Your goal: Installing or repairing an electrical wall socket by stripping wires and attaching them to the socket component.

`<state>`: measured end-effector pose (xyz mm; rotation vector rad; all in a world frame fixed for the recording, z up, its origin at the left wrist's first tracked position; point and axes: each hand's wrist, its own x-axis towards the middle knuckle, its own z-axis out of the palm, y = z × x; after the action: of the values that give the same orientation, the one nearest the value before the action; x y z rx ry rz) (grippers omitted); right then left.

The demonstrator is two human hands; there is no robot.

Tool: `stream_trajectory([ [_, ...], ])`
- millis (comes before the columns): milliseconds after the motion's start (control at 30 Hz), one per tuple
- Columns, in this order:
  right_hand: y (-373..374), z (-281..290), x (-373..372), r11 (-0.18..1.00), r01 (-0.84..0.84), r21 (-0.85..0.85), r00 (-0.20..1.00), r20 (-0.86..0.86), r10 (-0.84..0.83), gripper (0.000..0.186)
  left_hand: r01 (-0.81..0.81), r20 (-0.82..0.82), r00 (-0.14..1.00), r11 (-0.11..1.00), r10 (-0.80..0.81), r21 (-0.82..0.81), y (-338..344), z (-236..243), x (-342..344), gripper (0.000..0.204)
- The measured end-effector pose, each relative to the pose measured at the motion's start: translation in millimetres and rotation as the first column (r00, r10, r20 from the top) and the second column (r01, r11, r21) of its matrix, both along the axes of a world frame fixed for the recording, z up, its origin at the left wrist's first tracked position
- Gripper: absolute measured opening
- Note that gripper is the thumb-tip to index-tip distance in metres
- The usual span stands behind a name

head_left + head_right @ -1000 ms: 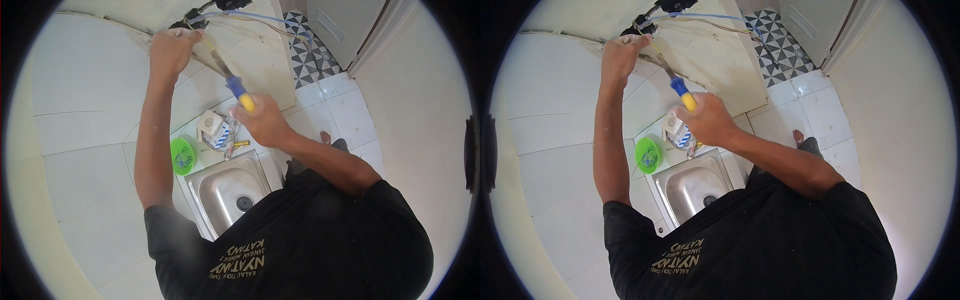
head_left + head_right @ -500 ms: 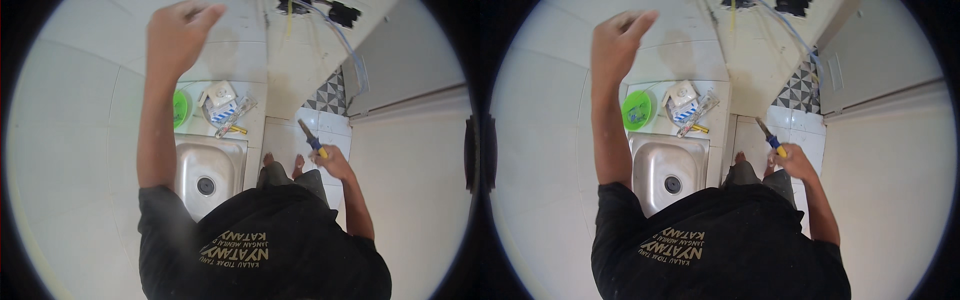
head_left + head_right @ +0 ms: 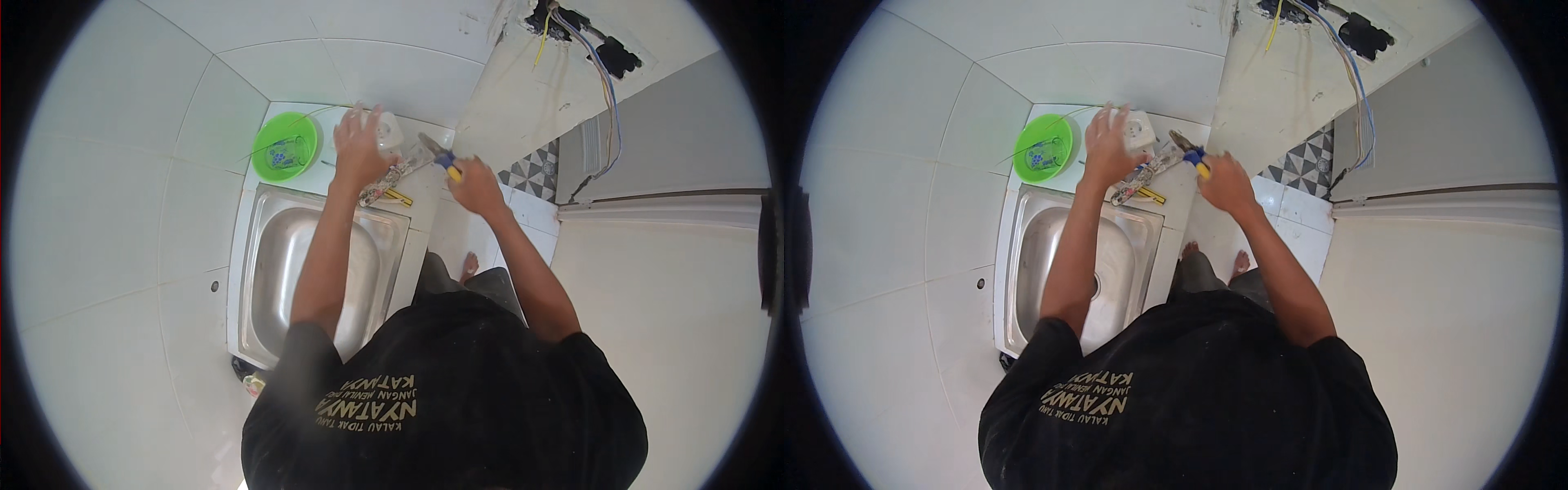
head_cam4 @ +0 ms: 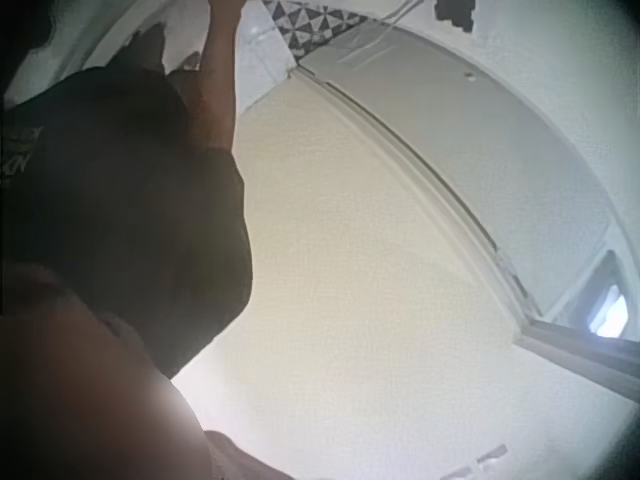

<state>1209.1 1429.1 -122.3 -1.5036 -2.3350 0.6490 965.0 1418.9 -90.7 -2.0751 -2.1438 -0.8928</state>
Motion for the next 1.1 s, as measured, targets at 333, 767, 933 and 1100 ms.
stream_trajectory([
  [333, 77.0, 0.9, -53.2, 0.994, -0.058, -0.088, 0.998, 0.011, 0.060, 0.040, 0.287, 0.600, 0.793, 0.933, -0.105, -0.216, 22.8, -7.4, -57.9, 0.073],
  [767, 86.0, -39.9, -100.7, 0.981, -0.177, 0.080, 0.984, 0.028, 0.176, 0.037, 0.293, 0.806, -0.589, 0.916, -0.052, 0.273, -68.6, 10.2, -28.6, 0.078],
  [933, 65.2, -14.1, -110.0, 0.979, -0.170, 0.112, 0.983, 0.084, 0.161, 0.037, 0.229, 0.859, -0.508, 0.952, -0.062, 0.205, -81.8, -13.5, -26.5, 0.081],
  [1100, 0.3, 62.5, -95.1, 0.862, -0.427, -0.275, 0.684, -0.722, 0.109, 0.027, 0.208, 0.913, -0.406, 0.976, 0.032, 0.058, -90.9, -6.7, -10.9, 0.082],
])
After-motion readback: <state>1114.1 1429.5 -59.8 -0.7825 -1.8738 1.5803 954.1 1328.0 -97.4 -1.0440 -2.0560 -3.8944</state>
